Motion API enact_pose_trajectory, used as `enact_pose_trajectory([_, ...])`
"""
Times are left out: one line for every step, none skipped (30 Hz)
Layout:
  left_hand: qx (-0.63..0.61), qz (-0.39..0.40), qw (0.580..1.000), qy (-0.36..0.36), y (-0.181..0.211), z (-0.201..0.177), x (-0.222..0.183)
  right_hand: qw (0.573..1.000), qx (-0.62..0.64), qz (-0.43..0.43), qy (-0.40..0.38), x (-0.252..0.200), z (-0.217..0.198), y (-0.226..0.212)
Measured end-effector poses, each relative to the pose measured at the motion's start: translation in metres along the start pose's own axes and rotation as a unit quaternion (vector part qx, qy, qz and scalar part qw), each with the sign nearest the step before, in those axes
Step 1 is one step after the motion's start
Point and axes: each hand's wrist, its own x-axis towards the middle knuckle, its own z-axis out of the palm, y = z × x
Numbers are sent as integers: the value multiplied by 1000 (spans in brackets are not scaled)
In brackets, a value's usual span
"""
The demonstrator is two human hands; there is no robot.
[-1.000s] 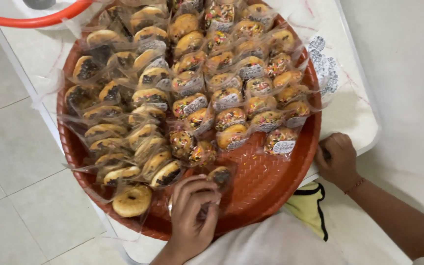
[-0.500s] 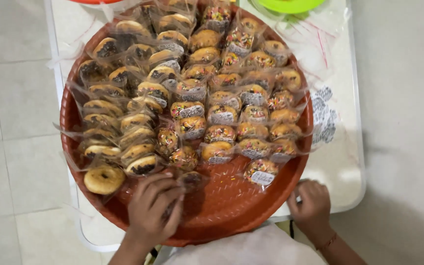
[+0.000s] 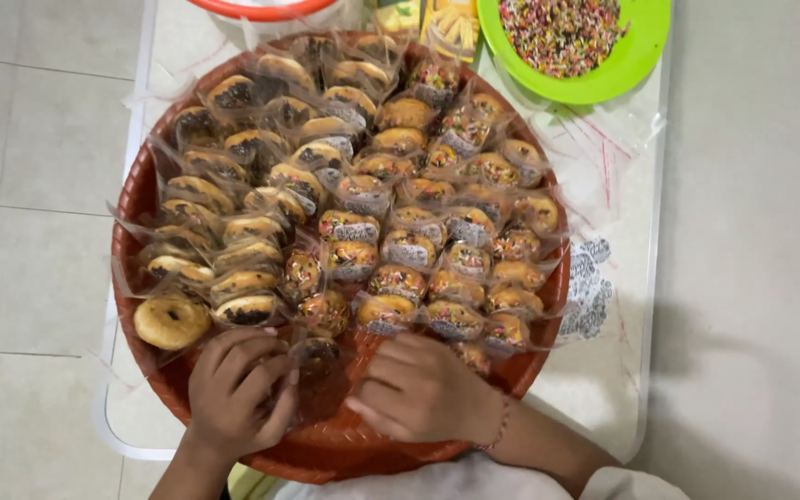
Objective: Applying labels to individually wrapped donuts and arranging them on a large tray
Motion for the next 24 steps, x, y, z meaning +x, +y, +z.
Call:
enact_pose_trajectory([5, -1, 1000, 3, 0, -1, 2, 1000, 1, -6, 0, -2, 0, 1])
enact_pose_trajectory([13, -2, 1000, 11, 0, 0, 2, 1000, 22, 11, -12, -5, 2, 2])
enact_pose_trajectory([20, -3, 1000, 19, 0, 0, 2, 998, 42, 27, -24, -9, 4, 3])
enact_pose_trajectory([23, -5, 1000, 20, 0, 0, 2, 998, 44, 25, -25, -11, 4, 6])
enact_pose_trajectory([26, -6, 999, 21, 0, 0, 2, 998, 32, 41, -25, -13, 5, 9])
enact_pose_trajectory([26, -8, 999, 23, 0, 0, 2, 998, 19, 60, -27, -15, 5, 11])
enact_pose_trajectory([26, -11, 999, 24, 0, 0, 3, 998, 19, 60, -30, -18, 5, 12])
enact_pose_trajectory([29, -4, 999, 29, 0, 0, 4, 998, 20, 62, -26, -21, 6, 14])
enact_pose_trajectory([32, 3, 999, 33, 0, 1, 4, 997, 21, 64, -23, -25, 7, 15])
enact_pose_trajectory([34, 2, 999, 33, 0, 0, 3, 998, 22, 63, -23, -26, 7, 15])
enact_pose_trajectory([33, 8, 999, 35, 1, 0, 3, 998, 18, 63, -18, -26, 7, 16])
enact_pose_trajectory([31, 17, 999, 36, 1, 0, 5, 998, 10, 64, -11, -27, 6, 17])
enact_pose_trajectory([32, 20, 999, 37, -1, 0, 5, 998, 8, 63, -8, -25, 5, 17])
enact_pose_trajectory([35, 22, 998, 40, -1, 1, 4, 998, 5, 57, -7, -25, 5, 16])
enact_pose_trajectory([38, 23, 998, 44, -1, 2, 2, 999, 1, 52, -6, -25, 4, 15])
enact_pose_trajectory([38, 25, 998, 44, 0, 2, 4, 999, 0, 52, -4, -25, 4, 15])
enact_pose_trajectory([30, 31, 998, 44, 2, 1, 5, 999, 3, 52, -4, -24, 4, 15])
enact_pose_trajectory([24, 37, 998, 43, 2, 0, 7, 999, 8, 52, -4, -24, 5, 14])
enact_pose_trajectory([24, 39, 998, 41, 4, -1, 7, 999, 7, 53, -1, -25, 5, 15])
enact_pose_trajectory([15, 42, 998, 44, 5, -2, 9, 999, -2, 50, 0, -26, 6, 15])
enact_pose_trajectory([5, 45, 998, 47, 6, -3, 10, 999, -12, 47, 1, -26, 7, 16])
enact_pose_trajectory([4, 48, 998, 45, 5, -2, 8, 999, -13, 49, 4, -26, 7, 17])
enact_pose_trajectory([4, 49, 998, 44, 4, -1, 7, 999, -23, 46, 7, -25, 6, 17])
enact_pose_trajectory([3, 50, 998, 41, 4, -1, 5, 998, -32, 44, 10, -25, 6, 17])
